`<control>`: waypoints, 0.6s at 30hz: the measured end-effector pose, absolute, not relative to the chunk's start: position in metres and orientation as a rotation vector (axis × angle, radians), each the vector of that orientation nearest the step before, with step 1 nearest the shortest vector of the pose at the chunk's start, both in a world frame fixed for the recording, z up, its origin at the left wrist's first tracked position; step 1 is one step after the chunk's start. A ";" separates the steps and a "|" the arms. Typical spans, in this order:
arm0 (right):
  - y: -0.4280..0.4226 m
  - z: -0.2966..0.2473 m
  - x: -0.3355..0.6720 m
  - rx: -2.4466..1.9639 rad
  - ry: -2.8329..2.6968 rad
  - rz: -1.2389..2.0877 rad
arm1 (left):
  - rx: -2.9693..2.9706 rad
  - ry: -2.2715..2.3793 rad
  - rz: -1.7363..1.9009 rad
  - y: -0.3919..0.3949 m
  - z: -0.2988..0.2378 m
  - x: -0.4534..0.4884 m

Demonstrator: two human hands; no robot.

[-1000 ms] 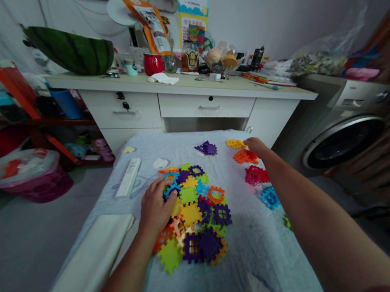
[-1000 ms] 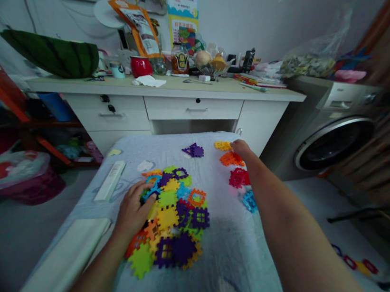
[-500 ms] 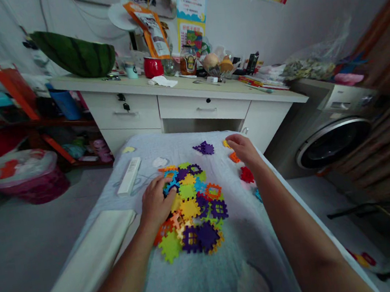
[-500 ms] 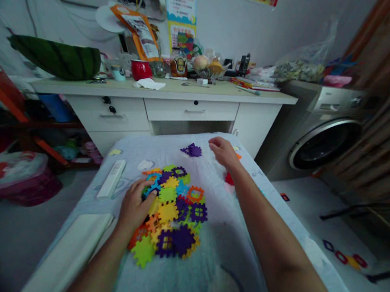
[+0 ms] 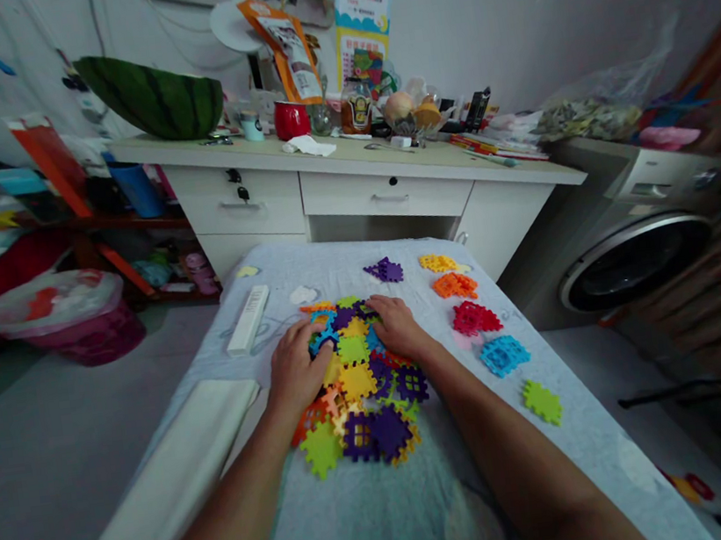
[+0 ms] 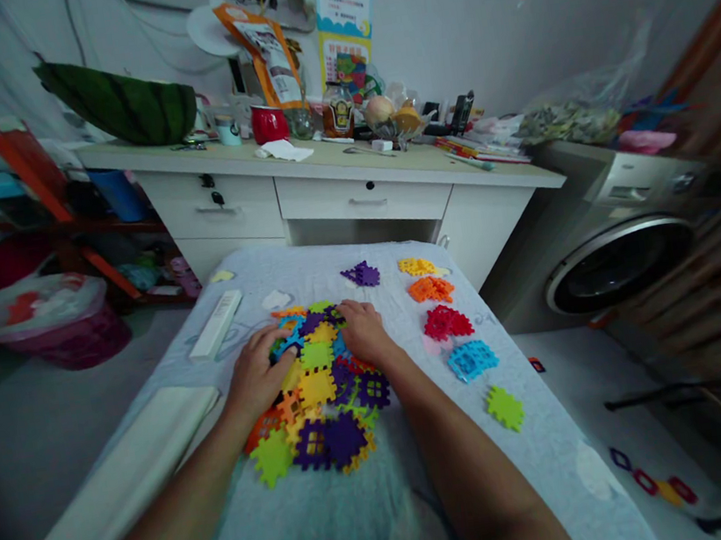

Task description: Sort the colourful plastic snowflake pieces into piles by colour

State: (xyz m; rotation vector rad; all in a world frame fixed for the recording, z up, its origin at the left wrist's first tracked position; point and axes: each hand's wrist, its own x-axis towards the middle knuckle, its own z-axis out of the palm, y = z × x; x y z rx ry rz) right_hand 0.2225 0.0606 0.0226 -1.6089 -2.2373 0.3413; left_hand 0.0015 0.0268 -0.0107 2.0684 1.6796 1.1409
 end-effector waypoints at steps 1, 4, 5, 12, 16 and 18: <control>0.061 0.020 0.222 -1.622 -2.245 0.339 | 2.071 1.678 1.141 0.027 -0.010 0.001; 0.063 0.017 0.222 -1.647 -2.253 0.314 | 2.072 1.675 1.142 0.026 -0.009 0.002; 0.064 0.017 0.223 -1.651 -2.249 0.305 | 2.070 1.677 1.142 0.026 -0.008 0.002; 0.064 0.019 0.237 -1.531 -2.184 0.354 | 2.073 1.670 1.151 0.028 -0.009 0.001; 0.068 0.019 0.248 -1.518 -2.100 0.341 | 2.077 1.662 1.158 0.028 -0.010 0.001; 0.072 0.020 0.253 -1.547 -2.037 0.314 | 2.067 1.664 1.161 0.027 -0.009 0.002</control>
